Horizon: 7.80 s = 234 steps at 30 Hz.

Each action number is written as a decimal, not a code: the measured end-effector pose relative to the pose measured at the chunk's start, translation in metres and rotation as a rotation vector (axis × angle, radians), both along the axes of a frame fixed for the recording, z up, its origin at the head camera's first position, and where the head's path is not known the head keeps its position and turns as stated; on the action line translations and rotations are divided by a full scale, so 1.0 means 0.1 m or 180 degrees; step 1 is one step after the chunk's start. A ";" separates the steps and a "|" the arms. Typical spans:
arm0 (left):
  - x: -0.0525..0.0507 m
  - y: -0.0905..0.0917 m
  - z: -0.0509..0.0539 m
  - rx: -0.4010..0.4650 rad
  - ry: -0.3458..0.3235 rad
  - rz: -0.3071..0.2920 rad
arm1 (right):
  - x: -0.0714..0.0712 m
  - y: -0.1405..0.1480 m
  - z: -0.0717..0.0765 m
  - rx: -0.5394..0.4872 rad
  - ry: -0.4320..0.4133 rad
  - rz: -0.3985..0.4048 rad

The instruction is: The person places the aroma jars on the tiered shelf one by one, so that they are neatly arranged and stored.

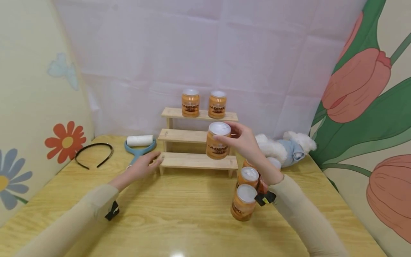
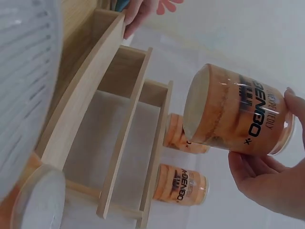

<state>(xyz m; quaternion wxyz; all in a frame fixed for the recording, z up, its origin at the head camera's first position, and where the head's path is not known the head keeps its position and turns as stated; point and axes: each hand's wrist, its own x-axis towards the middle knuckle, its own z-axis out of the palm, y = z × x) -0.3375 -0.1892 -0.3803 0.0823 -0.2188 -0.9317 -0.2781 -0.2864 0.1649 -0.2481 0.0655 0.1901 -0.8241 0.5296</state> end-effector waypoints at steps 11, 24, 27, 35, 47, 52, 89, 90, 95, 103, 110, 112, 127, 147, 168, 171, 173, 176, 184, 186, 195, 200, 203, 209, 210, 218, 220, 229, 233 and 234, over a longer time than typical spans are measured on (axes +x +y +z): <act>-0.01 0.01 0.00 0.0033 0.0043 0.0002 | -0.33 -0.37 0.03 -0.0112 0.0092 0.0078; 0.02 0.01 0.01 0.0046 0.0017 0.0038 | -0.73 -0.78 -0.01 -0.0401 -0.0045 0.0021; 0.02 0.02 0.00 0.0050 -0.0004 0.0024 | -0.82 -0.84 -0.06 -0.0431 -0.0110 -0.0044; 0.02 0.04 0.00 0.0091 -0.0047 0.0048 | -0.97 -1.04 -0.13 -0.0378 -0.0086 -0.0151; 0.05 0.06 -0.01 0.0084 -0.0053 0.0067 | -1.05 -1.22 -0.32 -0.0287 0.0184 -0.0169; 0.06 0.06 0.00 0.0038 -0.0070 0.0089 | -1.09 -1.28 -0.37 -0.0432 0.0197 -0.0135; 0.06 0.07 0.04 -0.0008 -0.0115 0.0053 | -1.11 -1.40 -0.38 -0.0606 0.0093 -0.0223; 0.06 0.07 0.04 -0.0005 -0.0116 0.0051 | -1.11 -1.40 -0.38 -0.0619 0.0089 -0.0235; 0.06 0.07 0.03 -0.0006 -0.0122 0.0065 | -1.12 -1.39 -0.39 -0.0499 0.0087 -0.0328; 0.06 0.07 0.03 -0.0005 -0.0137 0.0054 | -1.01 -1.25 -0.29 -0.0039 0.0021 -0.0320; 0.05 0.06 0.02 0.0038 -0.0094 0.0073 | -0.84 -1.04 -0.18 0.0102 0.0044 -0.0093; 0.04 0.06 0.02 0.0036 -0.0099 0.0062 | -0.79 -0.96 -0.16 0.0175 0.0034 -0.0051; 0.04 0.06 -0.01 -0.0002 -0.0103 0.0060 | -0.35 -0.46 -0.06 0.0348 0.0000 0.0128; 0.02 0.07 0.00 -0.0023 -0.0067 0.0053 | 0.30 0.29 -0.25 0.0718 -0.0059 0.0002; 0.04 0.08 -0.01 -0.0018 -0.0093 0.0097 | 0.82 0.85 -0.73 0.0961 -0.0501 -0.0067; 0.02 0.07 -0.01 -0.0028 -0.0123 0.0083 | 0.84 0.85 -0.83 0.1006 -0.0478 -0.0100; 0.02 0.07 -0.01 -0.0021 -0.0146 0.0072 | 0.85 0.83 -0.90 0.1063 -0.0399 -0.0111; 0.01 0.07 -0.01 -0.0038 -0.0165 0.0060 | 0.86 0.78 -0.99 0.1110 -0.0312 -0.0194; 0.02 0.08 0.00 -0.0068 -0.0245 0.0089 | 0.87 0.71 -1.12 0.1067 0.0026 -0.0342; 0.02 0.08 0.00 -0.0062 -0.0249 0.0086 | 0.86 0.75 -1.13 0.1038 0.0057 -0.0238; 0.02 0.07 0.02 -0.0090 -0.0199 0.0094 | 0.88 0.95 -1.08 0.1040 -0.0268 0.0242; 0.01 0.07 0.01 -0.0092 -0.0183 0.0082 | 0.90 0.92 -1.12 0.0825 -0.0531 0.0130; 0.00 0.07 0.00 -0.0082 -0.0188 0.0072 | 0.91 0.85 -1.17 0.0741 -0.0657 -0.0149; 0.01 0.07 0.00 -0.0061 -0.0176 0.0053 | 0.92 0.75 -1.26 0.0671 -0.0439 -0.0376; 0.02 0.07 0.00 -0.0053 -0.0184 0.0051 | 0.91 0.75 -1.27 0.0666 -0.0399 -0.0392; 0.02 0.07 0.01 -0.0058 -0.0202 0.0055 | 0.92 0.75 -1.28 0.0616 -0.0347 -0.0472; 0.02 0.07 0.01 -0.0067 -0.0203 0.0046 | 0.92 0.75 -1.27 0.0610 -0.0404 -0.0509; 0.01 0.07 0.00 -0.0041 -0.0204 0.0042 | 0.95 0.75 -1.16 0.0526 -0.0569 -0.0418; 0.02 0.06 0.00 -0.0047 -0.0214 0.0055 | 0.94 0.75 -1.04 0.0445 -0.0640 -0.0320; 0.02 0.06 0.01 -0.0065 -0.0210 0.0052 | 0.93 0.76 -1.01 0.0441 -0.0661 -0.0318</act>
